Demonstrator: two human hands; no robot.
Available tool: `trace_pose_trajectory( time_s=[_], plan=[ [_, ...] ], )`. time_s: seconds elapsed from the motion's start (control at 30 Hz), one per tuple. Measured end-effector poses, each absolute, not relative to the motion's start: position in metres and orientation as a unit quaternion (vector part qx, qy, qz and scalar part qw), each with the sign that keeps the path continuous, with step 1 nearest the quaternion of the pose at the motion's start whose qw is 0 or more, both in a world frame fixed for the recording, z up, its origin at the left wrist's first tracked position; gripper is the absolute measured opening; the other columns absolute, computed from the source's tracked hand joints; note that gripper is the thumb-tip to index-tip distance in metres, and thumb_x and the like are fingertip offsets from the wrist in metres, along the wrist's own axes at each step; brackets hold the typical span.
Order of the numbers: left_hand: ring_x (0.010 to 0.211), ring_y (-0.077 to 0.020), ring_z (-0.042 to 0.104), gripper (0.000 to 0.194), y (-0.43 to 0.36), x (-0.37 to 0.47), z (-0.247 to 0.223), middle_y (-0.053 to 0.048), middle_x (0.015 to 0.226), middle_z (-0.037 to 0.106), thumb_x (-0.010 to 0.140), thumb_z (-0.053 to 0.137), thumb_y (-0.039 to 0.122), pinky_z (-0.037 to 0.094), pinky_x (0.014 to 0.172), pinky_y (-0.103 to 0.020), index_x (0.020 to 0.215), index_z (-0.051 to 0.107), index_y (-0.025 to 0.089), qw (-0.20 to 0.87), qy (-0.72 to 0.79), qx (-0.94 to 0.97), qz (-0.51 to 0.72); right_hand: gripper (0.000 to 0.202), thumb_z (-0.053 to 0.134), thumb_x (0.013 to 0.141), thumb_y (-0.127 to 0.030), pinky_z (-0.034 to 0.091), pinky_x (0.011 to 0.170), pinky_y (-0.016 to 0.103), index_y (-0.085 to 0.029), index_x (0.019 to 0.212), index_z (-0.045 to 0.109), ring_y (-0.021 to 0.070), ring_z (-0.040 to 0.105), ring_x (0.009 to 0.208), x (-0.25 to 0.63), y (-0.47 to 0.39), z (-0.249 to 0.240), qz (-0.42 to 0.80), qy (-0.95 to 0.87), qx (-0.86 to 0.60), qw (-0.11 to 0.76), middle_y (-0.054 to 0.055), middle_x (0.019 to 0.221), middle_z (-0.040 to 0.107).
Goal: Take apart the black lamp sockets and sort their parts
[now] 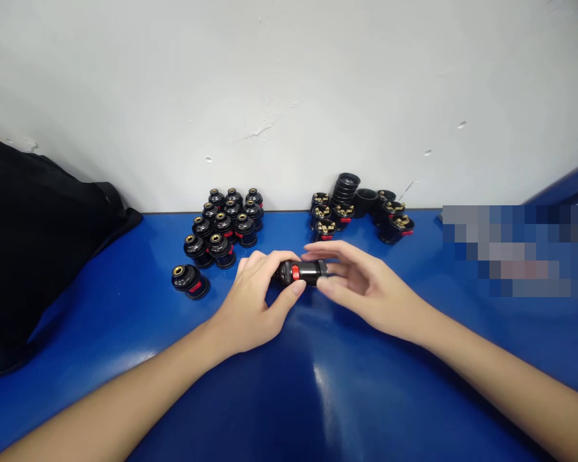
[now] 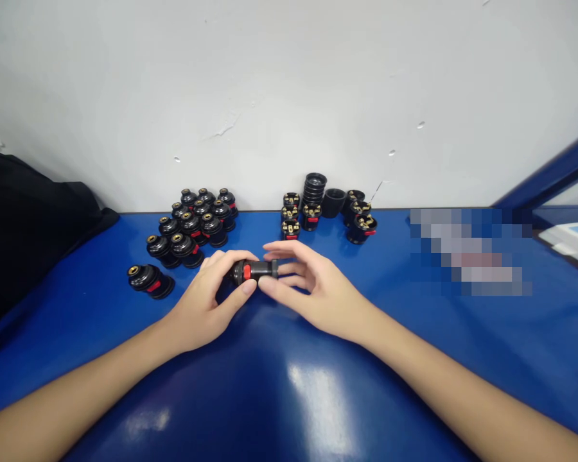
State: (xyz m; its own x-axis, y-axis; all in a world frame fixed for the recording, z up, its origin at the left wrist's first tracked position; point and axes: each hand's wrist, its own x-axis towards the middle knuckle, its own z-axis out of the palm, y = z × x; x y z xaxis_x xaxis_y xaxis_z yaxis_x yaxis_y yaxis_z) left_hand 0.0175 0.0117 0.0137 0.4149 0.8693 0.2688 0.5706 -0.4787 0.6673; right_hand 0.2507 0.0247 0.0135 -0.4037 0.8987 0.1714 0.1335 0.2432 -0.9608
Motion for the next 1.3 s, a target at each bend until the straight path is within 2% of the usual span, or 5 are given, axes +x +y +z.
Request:
trace_pose_trajectory(
  time_s=[0.13, 0.53, 0.77, 1.03, 1.3],
  plan=[
    [0.104, -0.0246, 0.058, 0.021, 0.011, 0.018, 0.014, -0.003, 0.116, 0.071, 0.109, 0.056, 0.038, 0.041, 0.097, -0.043, 0.126, 0.062, 0.027, 0.232, 0.453, 0.807, 0.301, 0.041, 0.078, 0.095, -0.055, 0.071, 0.086, 0.043, -0.021, 0.117, 0.074, 0.0232, 0.080, 0.085, 0.250, 0.026, 0.015, 0.530, -0.646, -0.413, 0.362, 0.009, 0.098, 0.081],
    [0.096, -0.0231, 0.061, 0.020, 0.009, 0.018, 0.018, -0.001, 0.102, 0.072, 0.111, 0.050, 0.039, 0.039, 0.093, -0.041, 0.113, 0.064, 0.024, 0.235, 0.459, 0.795, 0.319, 0.041, 0.088, 0.089, -0.031, 0.062, 0.111, 0.050, -0.031, 0.128, 0.074, 0.0298, 0.071, 0.128, 0.254, 0.022, 0.014, 0.357, -0.768, -0.307, 0.434, 0.009, 0.134, 0.073],
    [0.104, -0.0236, 0.060, 0.020, 0.010, 0.017, 0.017, -0.001, 0.116, 0.072, 0.109, 0.055, 0.038, 0.038, 0.098, -0.042, 0.125, 0.061, 0.026, 0.220, 0.458, 0.801, 0.317, 0.032, 0.073, 0.100, -0.048, 0.070, 0.092, 0.043, -0.023, 0.120, 0.071, 0.0244, 0.081, 0.092, 0.253, 0.027, 0.016, 0.501, -0.682, -0.374, 0.380, 0.008, 0.102, 0.081],
    [0.086, -0.0220, 0.058, 0.032, 0.011, 0.019, 0.020, 0.000, 0.087, 0.068, 0.113, 0.044, 0.042, 0.036, 0.090, -0.042, 0.098, 0.065, 0.022, 0.248, 0.481, 0.780, 0.314, 0.036, 0.081, 0.092, -0.016, 0.061, 0.111, 0.051, -0.033, 0.124, 0.076, 0.0279, 0.072, 0.121, 0.264, 0.027, 0.018, 0.239, -0.827, -0.280, 0.425, 0.007, 0.127, 0.076],
    [0.100, -0.0227, 0.062, 0.022, 0.011, 0.018, 0.016, -0.001, 0.109, 0.073, 0.110, 0.050, 0.038, 0.037, 0.097, -0.041, 0.121, 0.062, 0.023, 0.222, 0.467, 0.788, 0.333, 0.041, 0.080, 0.095, -0.018, 0.066, 0.107, 0.047, -0.033, 0.133, 0.072, 0.0270, 0.069, 0.127, 0.260, 0.028, 0.014, 0.315, -0.786, -0.276, 0.455, 0.008, 0.133, 0.068]
  ],
)
